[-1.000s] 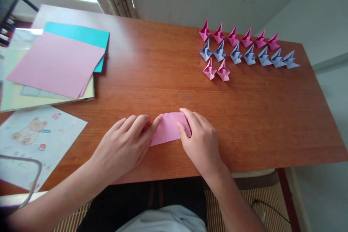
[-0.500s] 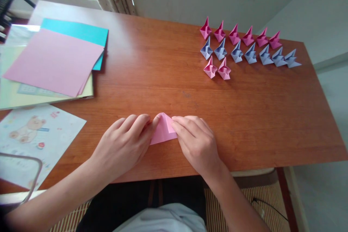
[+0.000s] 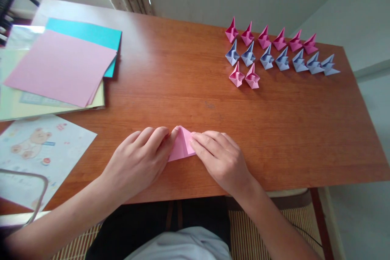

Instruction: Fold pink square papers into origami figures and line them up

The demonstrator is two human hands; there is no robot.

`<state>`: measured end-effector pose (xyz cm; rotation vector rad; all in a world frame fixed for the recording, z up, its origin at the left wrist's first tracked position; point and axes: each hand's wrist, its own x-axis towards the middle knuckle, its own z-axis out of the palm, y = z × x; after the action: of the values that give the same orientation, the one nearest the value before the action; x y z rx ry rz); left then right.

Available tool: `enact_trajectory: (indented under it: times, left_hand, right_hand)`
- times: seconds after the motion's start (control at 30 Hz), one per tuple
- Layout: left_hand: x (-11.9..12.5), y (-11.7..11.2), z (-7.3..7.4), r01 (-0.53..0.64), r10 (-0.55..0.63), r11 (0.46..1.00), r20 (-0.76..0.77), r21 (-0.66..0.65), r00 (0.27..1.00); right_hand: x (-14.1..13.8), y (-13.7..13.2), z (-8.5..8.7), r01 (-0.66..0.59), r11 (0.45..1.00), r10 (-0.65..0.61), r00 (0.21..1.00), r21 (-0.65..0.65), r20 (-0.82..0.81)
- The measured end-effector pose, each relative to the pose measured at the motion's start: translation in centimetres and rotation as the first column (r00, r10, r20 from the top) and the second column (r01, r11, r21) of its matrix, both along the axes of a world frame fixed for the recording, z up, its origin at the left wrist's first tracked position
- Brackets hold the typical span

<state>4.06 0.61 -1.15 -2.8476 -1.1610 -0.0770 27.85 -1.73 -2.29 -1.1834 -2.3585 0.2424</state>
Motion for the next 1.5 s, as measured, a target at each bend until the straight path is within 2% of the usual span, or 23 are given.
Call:
enact_trajectory:
  times: [0.5,0.8,0.93,1.23,1.5]
  left_hand:
    - [0.4,-0.1,0.2,-0.028,0.028,1.0,-0.043,0.003,0.999]
    - [0.7,-0.5,0.3,-0.037,0.039,0.999,-0.055,0.029,0.998]
    - [0.7,-0.6,0.2,-0.043,0.043,0.997,0.001,0.059,0.999]
    - [0.3,-0.8,-0.3,0.086,-0.114,0.985,0.187,0.152,0.976]
    - [-0.1,-1.2,0.0,0.113,-0.13,0.985,0.133,0.129,0.983]
  right_hand:
    - [0.3,-0.1,-0.1,-0.105,0.986,0.092,0.991,0.128,0.101]
    - [-0.1,-0.6,-1.0,-0.062,0.988,0.06,0.998,0.139,0.018]
    - [-0.4,-0.5,-0.9,-0.056,0.989,0.057,0.998,0.134,-0.005]
    - [-0.5,-0.3,-0.6,-0.067,0.989,0.066,0.998,0.131,0.01]
    - [-0.1,-0.6,-1.1,-0.08,0.992,0.08,0.997,0.1,0.005]
